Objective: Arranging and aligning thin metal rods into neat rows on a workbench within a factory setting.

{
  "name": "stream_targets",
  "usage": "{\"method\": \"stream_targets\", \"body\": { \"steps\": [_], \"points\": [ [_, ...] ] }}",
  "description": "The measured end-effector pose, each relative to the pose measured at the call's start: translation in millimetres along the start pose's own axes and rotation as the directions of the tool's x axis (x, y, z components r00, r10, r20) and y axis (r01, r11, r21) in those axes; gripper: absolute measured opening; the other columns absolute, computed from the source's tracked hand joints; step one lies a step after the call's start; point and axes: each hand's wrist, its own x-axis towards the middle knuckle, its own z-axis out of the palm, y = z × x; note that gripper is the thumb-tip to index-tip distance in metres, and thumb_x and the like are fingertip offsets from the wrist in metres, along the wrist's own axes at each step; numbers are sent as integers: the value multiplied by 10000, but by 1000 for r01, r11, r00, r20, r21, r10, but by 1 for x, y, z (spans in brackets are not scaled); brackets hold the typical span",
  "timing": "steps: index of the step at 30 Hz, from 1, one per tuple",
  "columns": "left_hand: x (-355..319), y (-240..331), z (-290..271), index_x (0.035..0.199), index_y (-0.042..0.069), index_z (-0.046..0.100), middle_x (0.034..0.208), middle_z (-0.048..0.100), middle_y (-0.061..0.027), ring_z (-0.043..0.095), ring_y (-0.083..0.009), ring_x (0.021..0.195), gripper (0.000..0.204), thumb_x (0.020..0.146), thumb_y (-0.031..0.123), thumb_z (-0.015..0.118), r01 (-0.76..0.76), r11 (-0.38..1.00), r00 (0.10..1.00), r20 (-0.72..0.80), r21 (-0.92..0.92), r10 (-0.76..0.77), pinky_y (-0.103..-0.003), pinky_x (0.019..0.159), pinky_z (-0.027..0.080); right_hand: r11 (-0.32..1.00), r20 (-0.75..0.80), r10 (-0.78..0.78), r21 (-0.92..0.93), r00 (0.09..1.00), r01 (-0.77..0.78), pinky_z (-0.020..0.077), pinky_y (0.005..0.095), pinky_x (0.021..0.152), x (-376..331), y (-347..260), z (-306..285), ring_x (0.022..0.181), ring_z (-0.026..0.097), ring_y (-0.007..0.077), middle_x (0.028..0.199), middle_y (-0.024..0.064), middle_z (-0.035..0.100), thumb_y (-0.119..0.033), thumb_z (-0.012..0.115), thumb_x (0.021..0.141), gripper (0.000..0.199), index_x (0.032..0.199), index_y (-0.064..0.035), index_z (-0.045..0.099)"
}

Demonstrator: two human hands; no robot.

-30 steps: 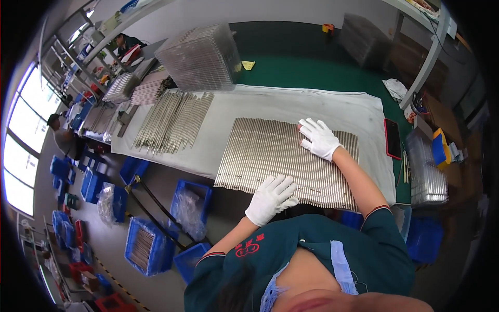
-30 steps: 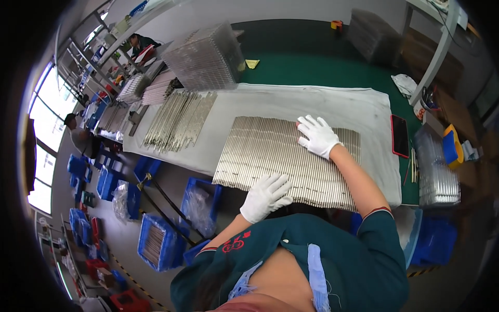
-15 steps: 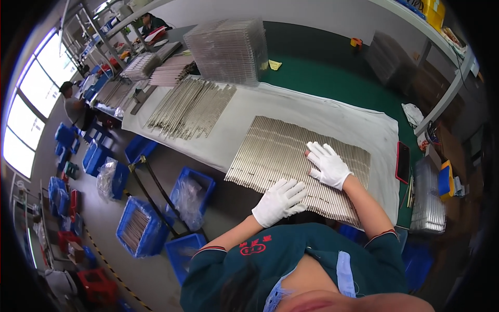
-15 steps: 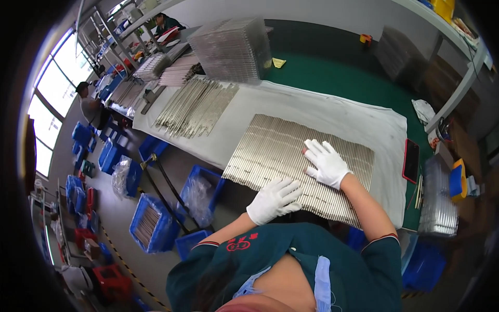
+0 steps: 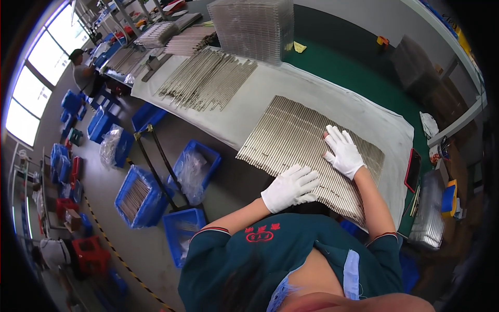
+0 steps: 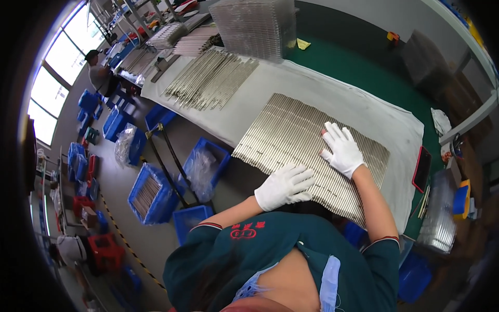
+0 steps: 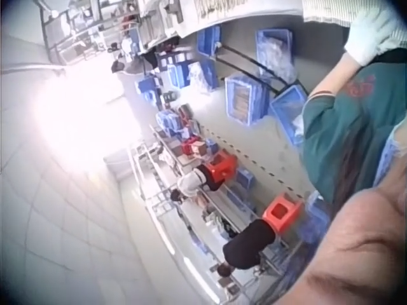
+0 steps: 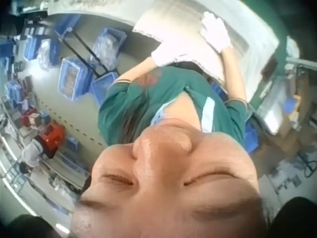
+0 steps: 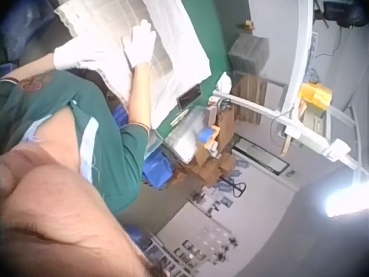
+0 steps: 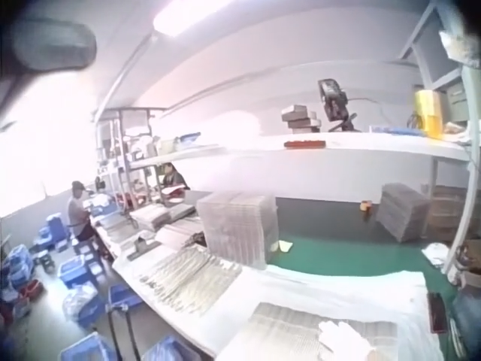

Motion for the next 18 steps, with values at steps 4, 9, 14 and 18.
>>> {"method": "stream_targets", "body": {
  "steps": [4,9,14,18],
  "points": [
    [-3,-3,4,943,64,554,986,542,-54,533,-206,915,317,780,317,654,-2,999,1000,-17,-38,1,-330,782,426,990,-72,133,-35,988,-136,195,465,1148,20,19,5,1399,267,346,1506,198,292,-403,464,936,601,1390,-18,382],
    [-11,-19,-47,880,50,538,868,523,-74,506,-243,765,241,794,262,617,140,985,974,-193,102,-119,-356,675,409,995,-68,-61,-80,996,55,201,473,1140,1,3,12,1390,278,360,1497,204,305,-446,470,922,614,1365,-23,427],
    [-94,-64,-83,1209,-11,553,1170,596,-184,554,-399,1057,346,942,208,541,520,807,798,-496,278,-343,-473,921,424,916,2,-303,275,953,291,201,479,1142,-56,-53,1,1377,320,353,1489,194,334,-472,443,937,638,1381,-14,412],
    [-125,-71,-108,1270,20,559,1297,568,-152,491,-367,1240,363,991,241,483,729,679,581,-604,89,-545,-426,1059,367,908,-190,-129,371,973,193,208,487,1136,-81,-53,-7,1379,314,377,1486,181,351,-549,346,964,684,1435,-53,360]
  ]
}}
